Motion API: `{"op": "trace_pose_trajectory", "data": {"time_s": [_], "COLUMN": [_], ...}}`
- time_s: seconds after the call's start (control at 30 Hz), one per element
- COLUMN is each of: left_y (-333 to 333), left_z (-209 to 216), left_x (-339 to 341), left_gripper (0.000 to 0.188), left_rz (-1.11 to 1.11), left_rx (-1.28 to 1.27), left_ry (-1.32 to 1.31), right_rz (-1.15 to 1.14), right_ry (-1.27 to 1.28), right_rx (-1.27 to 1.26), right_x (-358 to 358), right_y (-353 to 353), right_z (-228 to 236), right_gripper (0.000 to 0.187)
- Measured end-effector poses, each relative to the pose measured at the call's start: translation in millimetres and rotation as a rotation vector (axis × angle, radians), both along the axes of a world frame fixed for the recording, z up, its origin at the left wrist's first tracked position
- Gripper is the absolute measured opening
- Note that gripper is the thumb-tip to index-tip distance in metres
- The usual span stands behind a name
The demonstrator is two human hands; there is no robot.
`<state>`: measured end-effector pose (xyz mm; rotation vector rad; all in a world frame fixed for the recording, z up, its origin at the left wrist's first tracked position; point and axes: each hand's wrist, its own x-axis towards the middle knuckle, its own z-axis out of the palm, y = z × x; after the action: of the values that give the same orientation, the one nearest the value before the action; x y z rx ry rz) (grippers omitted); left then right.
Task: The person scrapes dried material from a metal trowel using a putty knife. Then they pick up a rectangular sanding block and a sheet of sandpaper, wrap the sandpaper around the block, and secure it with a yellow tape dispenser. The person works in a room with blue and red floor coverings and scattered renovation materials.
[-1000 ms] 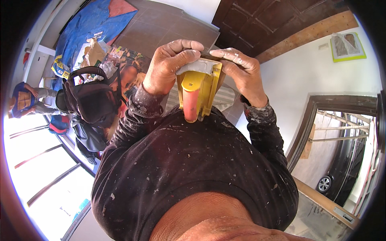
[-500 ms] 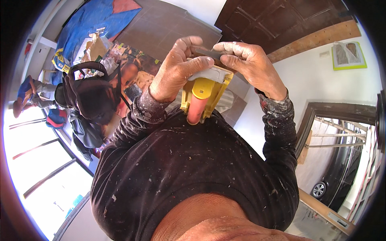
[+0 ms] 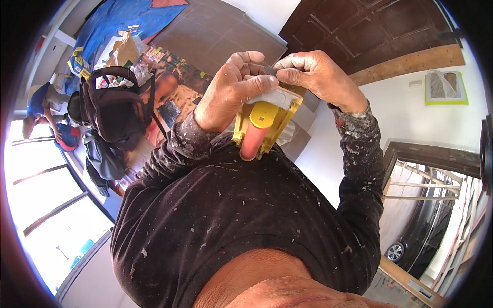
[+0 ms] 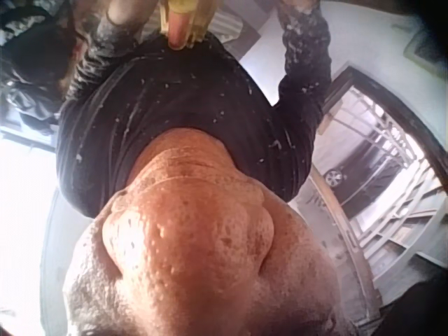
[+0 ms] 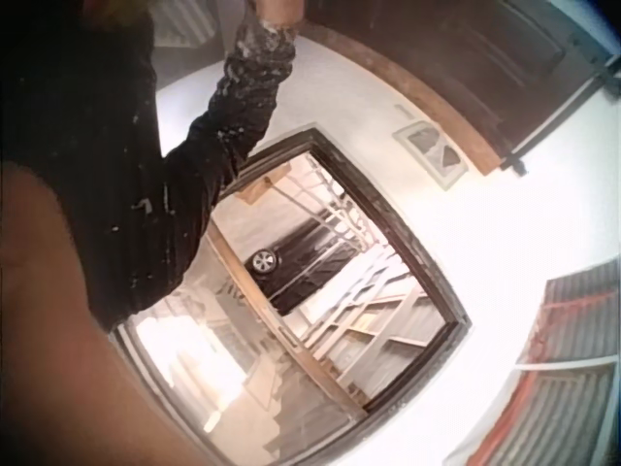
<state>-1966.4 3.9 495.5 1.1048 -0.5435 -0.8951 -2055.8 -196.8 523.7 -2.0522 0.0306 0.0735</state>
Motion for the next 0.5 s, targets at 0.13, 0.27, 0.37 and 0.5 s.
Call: {"op": "trace_pose_trajectory", "data": {"time_s": [0.13,0.27,0.37,0.5], "left_y": [5,8,9,11], "left_z": [0,2,2,-4], "left_x": [-6,-11,-13,-4], "left_gripper": [0.065,0.064,0.053,0.038], "left_rz": [0.011,-0.009,-0.036,-0.005], "left_rx": [0.016,0.015,-0.032,-0.046], "left_ry": [0.006,0.049,0.108,0.063], "right_rz": [-0.098,-0.119,-0.112,-0.179], "right_ry": [-0.062,-0.146,-0.191,-0.168], "right_rx": [-0.067,-0.172,-0.215,-0.123], "right_x": [-1,-3,-3,-8], "right_y": [11,15,15,23], "right_z": [-2,-1,-3,-6], "right_gripper": [0.027,0.025,0.024,0.022]}}
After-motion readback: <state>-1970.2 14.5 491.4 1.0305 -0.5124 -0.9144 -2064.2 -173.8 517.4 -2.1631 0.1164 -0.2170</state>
